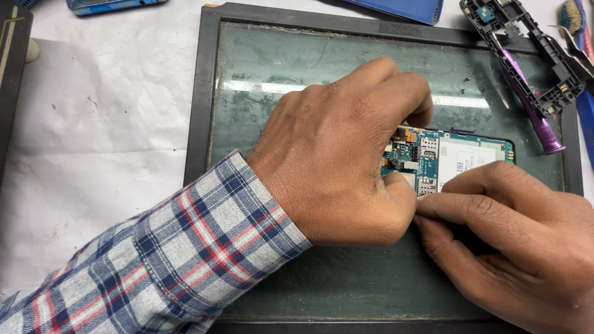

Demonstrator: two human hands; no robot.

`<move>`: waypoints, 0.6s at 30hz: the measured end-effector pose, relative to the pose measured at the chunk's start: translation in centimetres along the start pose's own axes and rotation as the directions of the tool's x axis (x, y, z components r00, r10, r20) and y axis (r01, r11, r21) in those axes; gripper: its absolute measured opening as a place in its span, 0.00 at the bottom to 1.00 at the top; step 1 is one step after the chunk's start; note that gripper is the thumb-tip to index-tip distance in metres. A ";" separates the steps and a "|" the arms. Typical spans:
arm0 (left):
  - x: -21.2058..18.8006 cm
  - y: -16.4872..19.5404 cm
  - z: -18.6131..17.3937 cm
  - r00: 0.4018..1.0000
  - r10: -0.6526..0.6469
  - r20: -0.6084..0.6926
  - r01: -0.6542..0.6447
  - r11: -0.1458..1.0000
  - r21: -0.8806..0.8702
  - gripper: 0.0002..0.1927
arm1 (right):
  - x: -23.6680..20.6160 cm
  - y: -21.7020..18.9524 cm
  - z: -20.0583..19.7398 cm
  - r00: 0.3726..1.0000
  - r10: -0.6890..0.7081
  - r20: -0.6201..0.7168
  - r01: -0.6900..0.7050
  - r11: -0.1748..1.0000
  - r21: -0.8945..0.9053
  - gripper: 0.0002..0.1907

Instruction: The person uses a small screwdriver to unscrew the back of a smartphone, then removes the back cover and lifts out the internal frame. They work on the exposed circuit board, using tweezers to handle a small flex cable and small components, and hold the frame while continuing to work on it.

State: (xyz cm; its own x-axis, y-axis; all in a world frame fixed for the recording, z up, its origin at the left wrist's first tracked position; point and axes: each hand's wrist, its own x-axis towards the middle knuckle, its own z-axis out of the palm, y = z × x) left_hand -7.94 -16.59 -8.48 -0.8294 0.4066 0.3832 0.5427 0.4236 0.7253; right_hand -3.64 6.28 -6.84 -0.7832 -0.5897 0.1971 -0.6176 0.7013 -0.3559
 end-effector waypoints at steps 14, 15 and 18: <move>-0.2 -0.3 0.5 0.997 0.072 0.022 -0.073 0.996 0.046 0.23 | -0.1 0.3 0.0 0.999 0.014 0.037 -0.015 1.000 0.027 0.12; -0.2 -0.3 0.5 0.997 0.080 0.016 -0.081 0.995 0.056 0.23 | -0.2 0.3 0.0 0.999 0.025 0.029 -0.026 0.999 0.038 0.11; -0.2 -0.3 0.5 0.995 0.103 0.003 -0.103 0.993 0.055 0.23 | -0.2 0.4 0.1 0.999 0.044 0.031 -0.046 0.998 0.053 0.11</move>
State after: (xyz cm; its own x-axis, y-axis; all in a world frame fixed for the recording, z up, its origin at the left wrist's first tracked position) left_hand -7.86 -16.35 -9.06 -0.7685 0.4504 0.4545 0.6320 0.4228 0.6495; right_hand -3.68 6.63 -7.08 -0.8073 -0.5699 0.1530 -0.5762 0.7055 -0.4125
